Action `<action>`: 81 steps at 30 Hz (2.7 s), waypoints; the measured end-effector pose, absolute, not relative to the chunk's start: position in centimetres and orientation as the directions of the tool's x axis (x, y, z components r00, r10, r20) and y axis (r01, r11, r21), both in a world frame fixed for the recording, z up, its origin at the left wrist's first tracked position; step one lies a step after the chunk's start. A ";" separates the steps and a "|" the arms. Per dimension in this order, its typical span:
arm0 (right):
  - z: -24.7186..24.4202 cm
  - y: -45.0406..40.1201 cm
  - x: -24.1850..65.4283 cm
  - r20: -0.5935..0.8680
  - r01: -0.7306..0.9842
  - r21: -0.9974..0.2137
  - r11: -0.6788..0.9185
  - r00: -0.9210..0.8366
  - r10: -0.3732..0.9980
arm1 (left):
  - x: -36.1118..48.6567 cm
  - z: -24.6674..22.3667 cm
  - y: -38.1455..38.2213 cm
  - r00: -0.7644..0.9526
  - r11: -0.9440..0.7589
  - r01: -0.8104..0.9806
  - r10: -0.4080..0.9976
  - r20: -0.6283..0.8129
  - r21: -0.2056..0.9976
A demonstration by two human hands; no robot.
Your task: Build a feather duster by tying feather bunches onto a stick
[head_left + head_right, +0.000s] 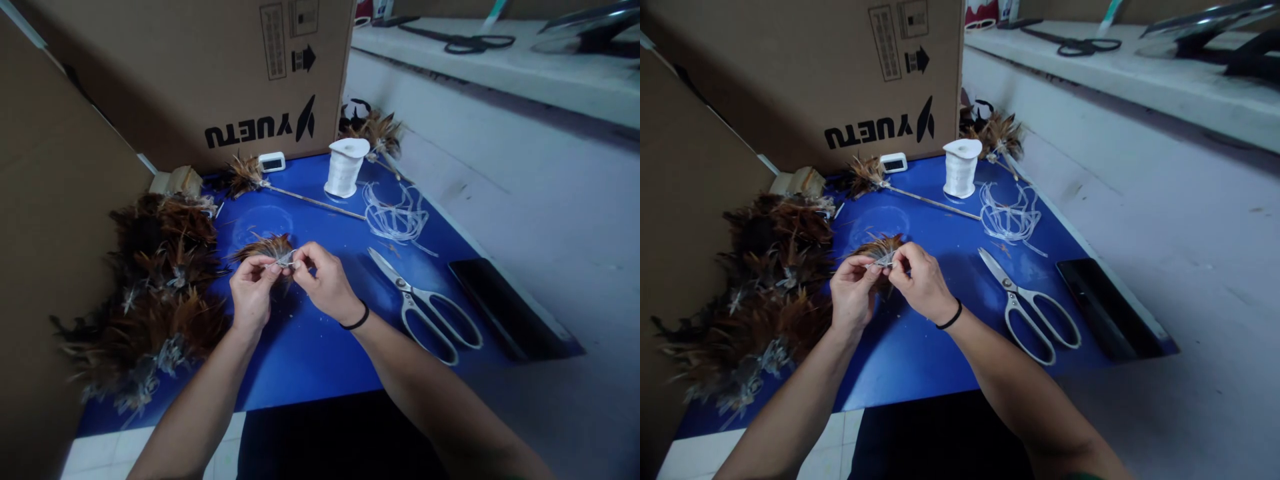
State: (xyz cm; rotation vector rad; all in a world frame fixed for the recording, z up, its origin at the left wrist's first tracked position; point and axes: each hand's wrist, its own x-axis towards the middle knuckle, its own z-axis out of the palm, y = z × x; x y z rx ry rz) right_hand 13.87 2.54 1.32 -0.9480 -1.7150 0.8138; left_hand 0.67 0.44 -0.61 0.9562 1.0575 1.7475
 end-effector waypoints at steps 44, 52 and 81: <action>0.6 3.1 14.3 0.696 0.394 -0.423 0.816 -0.435 0.571 | -0.6 0.4 0.6 -0.007 0.113 -0.323 0.993 -0.122 0.940; -0.1 3.2 13.2 0.202 -0.024 -0.979 0.203 -0.270 0.941 | -0.1 -0.9 0.8 -0.154 -0.089 -0.077 0.985 0.076 0.993; 0.6 5.1 14.6 0.042 -0.525 -0.851 -0.029 -0.122 0.992 | -0.2 -1.2 1.4 0.026 0.196 -0.457 0.978 -0.207 0.867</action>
